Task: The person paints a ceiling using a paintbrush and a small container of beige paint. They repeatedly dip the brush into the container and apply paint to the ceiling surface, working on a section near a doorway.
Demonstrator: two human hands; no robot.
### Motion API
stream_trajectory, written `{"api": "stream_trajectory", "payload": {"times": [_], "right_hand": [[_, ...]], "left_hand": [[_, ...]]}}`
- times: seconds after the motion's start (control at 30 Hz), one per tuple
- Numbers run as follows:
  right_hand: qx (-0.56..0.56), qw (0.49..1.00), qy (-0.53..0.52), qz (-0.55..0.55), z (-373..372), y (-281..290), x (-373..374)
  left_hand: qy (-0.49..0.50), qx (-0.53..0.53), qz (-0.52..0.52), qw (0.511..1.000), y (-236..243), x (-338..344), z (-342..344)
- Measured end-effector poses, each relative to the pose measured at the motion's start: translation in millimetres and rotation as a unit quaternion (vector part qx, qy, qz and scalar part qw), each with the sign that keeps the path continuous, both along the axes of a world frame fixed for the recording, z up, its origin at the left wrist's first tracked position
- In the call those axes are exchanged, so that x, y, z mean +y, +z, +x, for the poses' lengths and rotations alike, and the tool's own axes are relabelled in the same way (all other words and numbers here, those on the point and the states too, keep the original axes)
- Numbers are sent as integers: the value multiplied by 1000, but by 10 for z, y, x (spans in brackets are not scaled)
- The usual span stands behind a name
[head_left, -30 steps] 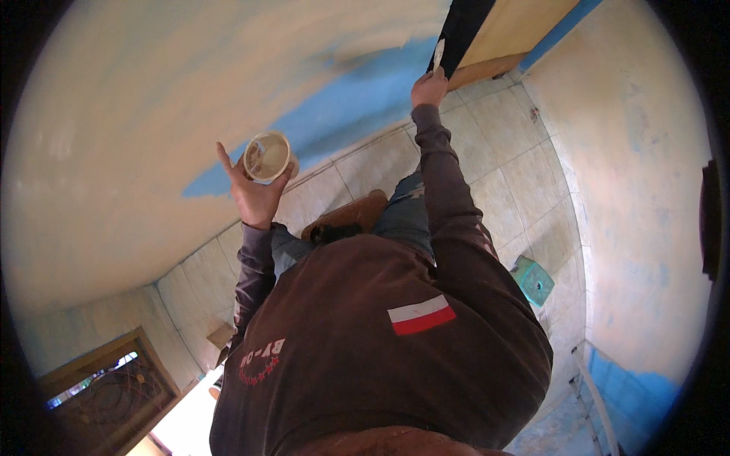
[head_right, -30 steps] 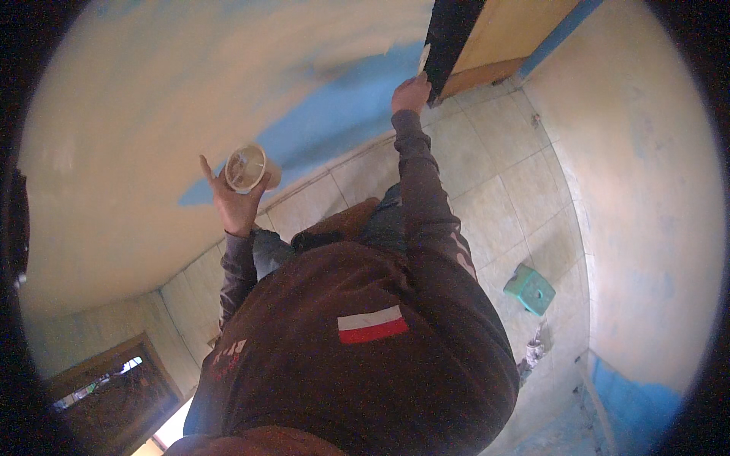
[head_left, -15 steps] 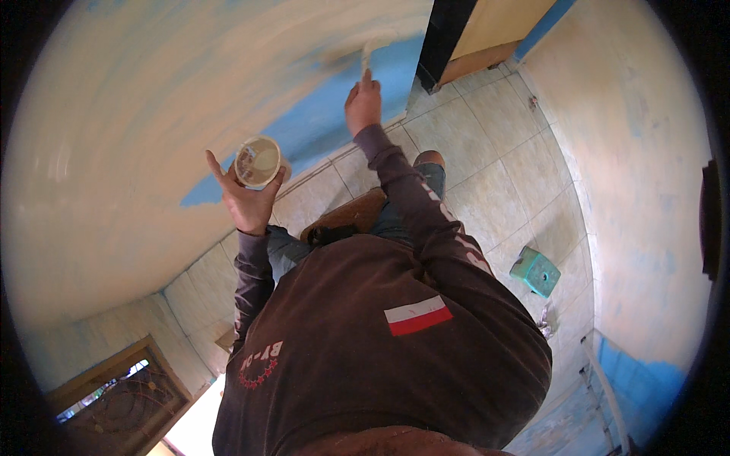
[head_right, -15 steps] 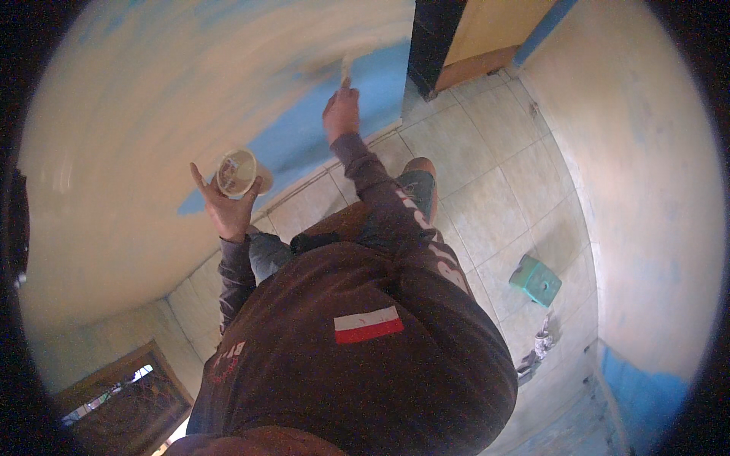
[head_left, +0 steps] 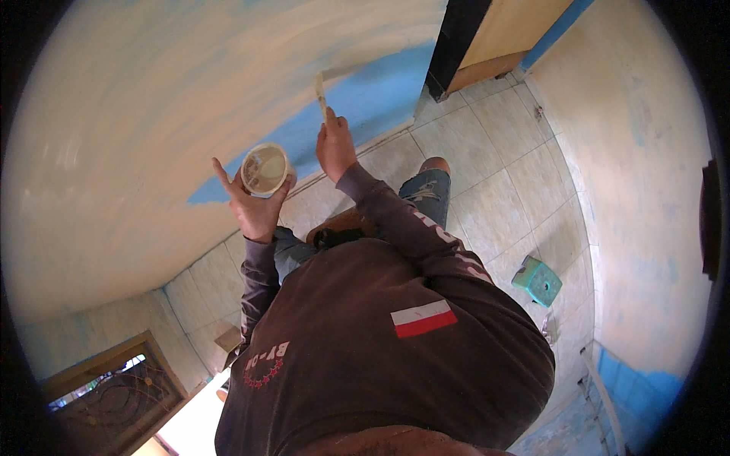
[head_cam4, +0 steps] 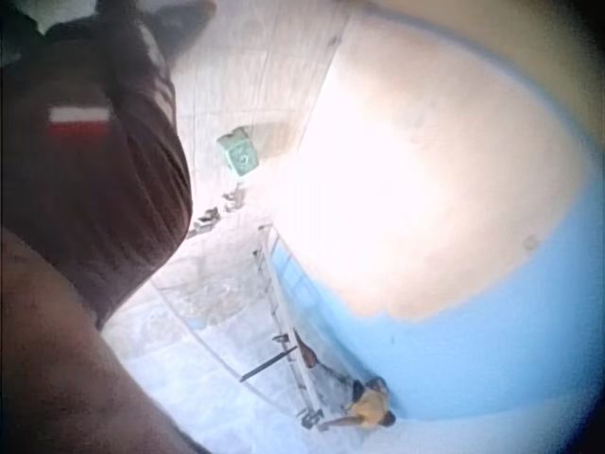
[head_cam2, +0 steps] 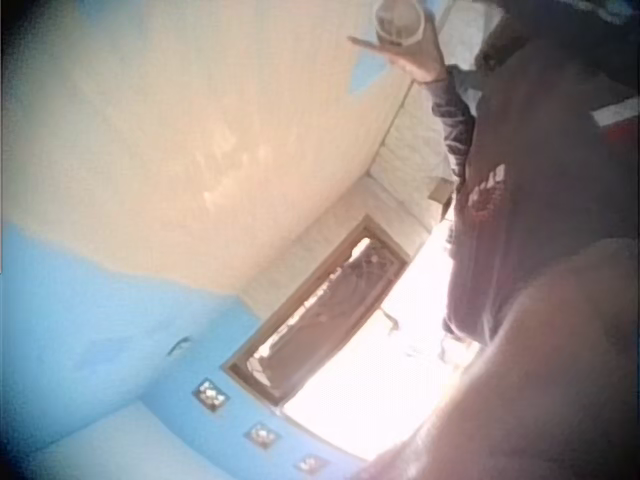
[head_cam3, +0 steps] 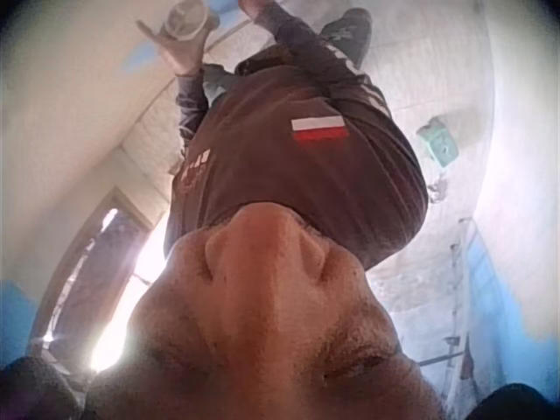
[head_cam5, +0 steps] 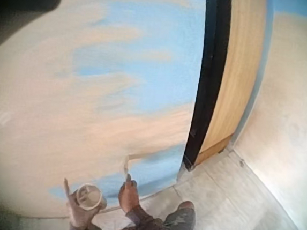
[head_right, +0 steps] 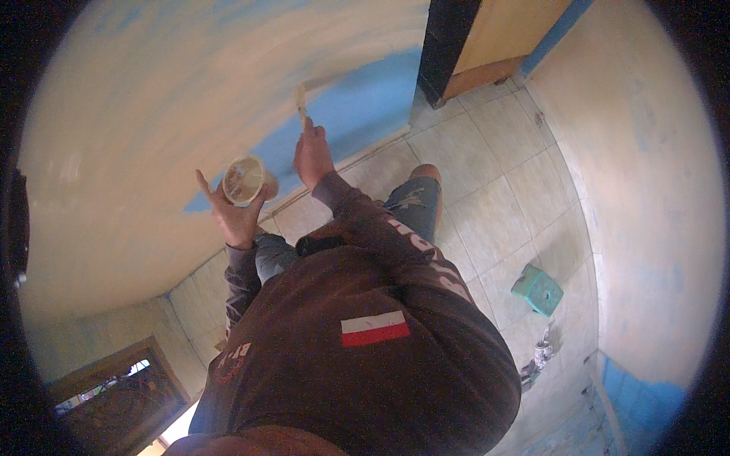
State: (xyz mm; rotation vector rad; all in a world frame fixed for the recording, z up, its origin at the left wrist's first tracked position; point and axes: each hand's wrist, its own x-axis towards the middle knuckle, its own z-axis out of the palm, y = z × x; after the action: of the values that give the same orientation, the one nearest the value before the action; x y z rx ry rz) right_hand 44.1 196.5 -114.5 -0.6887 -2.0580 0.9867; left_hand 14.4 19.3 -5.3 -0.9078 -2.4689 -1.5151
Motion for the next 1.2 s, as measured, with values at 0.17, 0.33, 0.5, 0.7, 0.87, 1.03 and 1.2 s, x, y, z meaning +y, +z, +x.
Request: {"api": "stream_trajectory", "payload": {"times": [0.17,0.33,0.5,0.7,0.87,1.03,1.2], "right_hand": [[38,993,-95,58,393,-189,518],[-59,977,-204,29,658,-519,1796],[-43,950,-292,99,591,-635,2587],[-24,974,-215,60,172,-540,1939],[-30,995,-85,-49,44,-292,863],[36,998,-24,-40,42,-233,322],[4,999,-5,-37,295,-60,396]], "left_hand": [[27,25,-18,999,-46,-10,0],[40,48,-43,997,-57,-15,3],[25,50,-34,998,-18,25,-7],[23,47,-10,999,37,71,43],[16,52,-17,998,53,44,57],[32,40,-28,998,72,94,100],[32,47,-27,998,74,99,115]]}}
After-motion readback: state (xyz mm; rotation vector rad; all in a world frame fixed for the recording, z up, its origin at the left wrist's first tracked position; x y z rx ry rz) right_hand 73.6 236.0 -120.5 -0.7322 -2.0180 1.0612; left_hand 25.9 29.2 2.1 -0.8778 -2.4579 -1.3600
